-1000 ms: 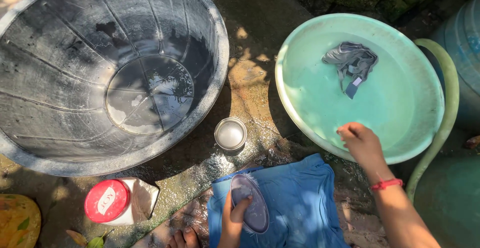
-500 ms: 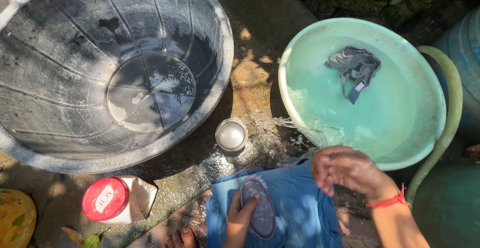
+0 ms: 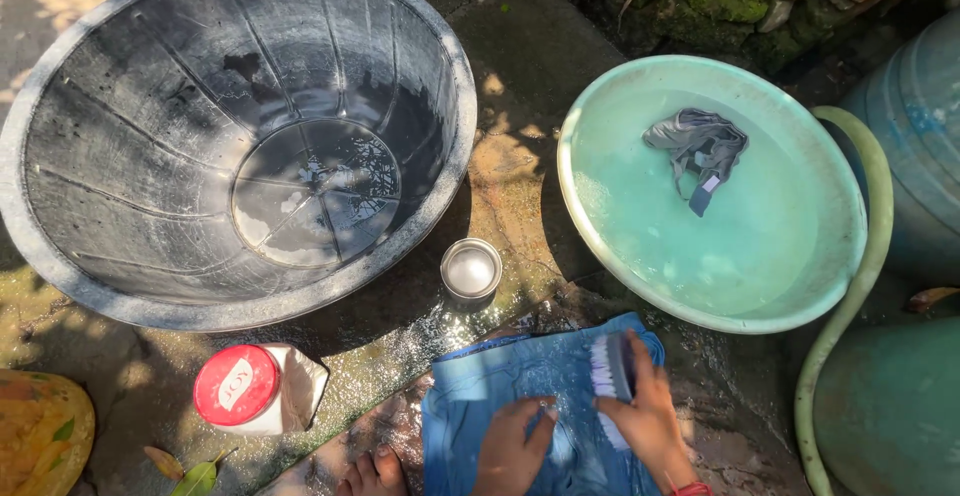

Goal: Hand-washing clothes using a brush, basin, and water hose.

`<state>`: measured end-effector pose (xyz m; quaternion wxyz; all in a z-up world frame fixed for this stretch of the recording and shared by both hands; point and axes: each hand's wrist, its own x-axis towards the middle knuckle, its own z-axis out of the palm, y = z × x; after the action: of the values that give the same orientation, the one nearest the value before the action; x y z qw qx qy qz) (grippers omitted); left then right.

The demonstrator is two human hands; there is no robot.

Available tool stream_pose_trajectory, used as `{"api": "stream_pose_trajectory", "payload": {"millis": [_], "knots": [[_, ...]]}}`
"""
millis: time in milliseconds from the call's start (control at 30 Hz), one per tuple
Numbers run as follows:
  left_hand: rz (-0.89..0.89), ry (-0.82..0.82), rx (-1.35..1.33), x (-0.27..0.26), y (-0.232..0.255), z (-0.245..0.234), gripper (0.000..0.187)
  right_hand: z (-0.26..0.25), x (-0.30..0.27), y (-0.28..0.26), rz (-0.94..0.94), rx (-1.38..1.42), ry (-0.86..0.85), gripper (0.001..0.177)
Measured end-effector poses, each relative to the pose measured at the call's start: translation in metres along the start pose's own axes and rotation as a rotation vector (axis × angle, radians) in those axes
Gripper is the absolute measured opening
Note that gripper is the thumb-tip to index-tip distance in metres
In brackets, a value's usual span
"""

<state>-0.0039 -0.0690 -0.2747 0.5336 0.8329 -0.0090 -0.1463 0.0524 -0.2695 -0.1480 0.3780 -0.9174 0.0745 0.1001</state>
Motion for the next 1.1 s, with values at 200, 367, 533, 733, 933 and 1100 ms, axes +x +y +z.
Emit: {"api": "stream_pose_trajectory", "payload": {"millis": [200,367,533,733,933,1100], "knots": [[0.326,0.536,1.057,-0.020,-0.069,-0.023,0.058,0.065,-0.027,0.002,0.068,-0.292,0.000,0.099],[0.446,0.546,0.986,-0.022,-0.086,-0.031,0.055,0.156,-0.046,0.017,-0.475,-0.679,-0.040,0.083],[0.371,0.537,1.032,-0.028,-0.065,-0.034,0.056,0.024,0.009,0.014,-0.096,-0.504,0.054,0.087],[0.372,0.518,1.031,-0.017,-0.107,-0.024,0.057,0.077,-0.009,-0.045,0.150,-0.564,0.023,0.088],[0.494,0.559,1.040,-0.020,-0.074,-0.038,0.058,0.099,-0.022,-0.001,-0.340,-0.462,0.008,0.082],[0.345,0.366,1.086,-0.029,-0.079,-0.035,0.061,-0.005,0.028,0.017,0.389,-0.571,0.065,0.091]]}}
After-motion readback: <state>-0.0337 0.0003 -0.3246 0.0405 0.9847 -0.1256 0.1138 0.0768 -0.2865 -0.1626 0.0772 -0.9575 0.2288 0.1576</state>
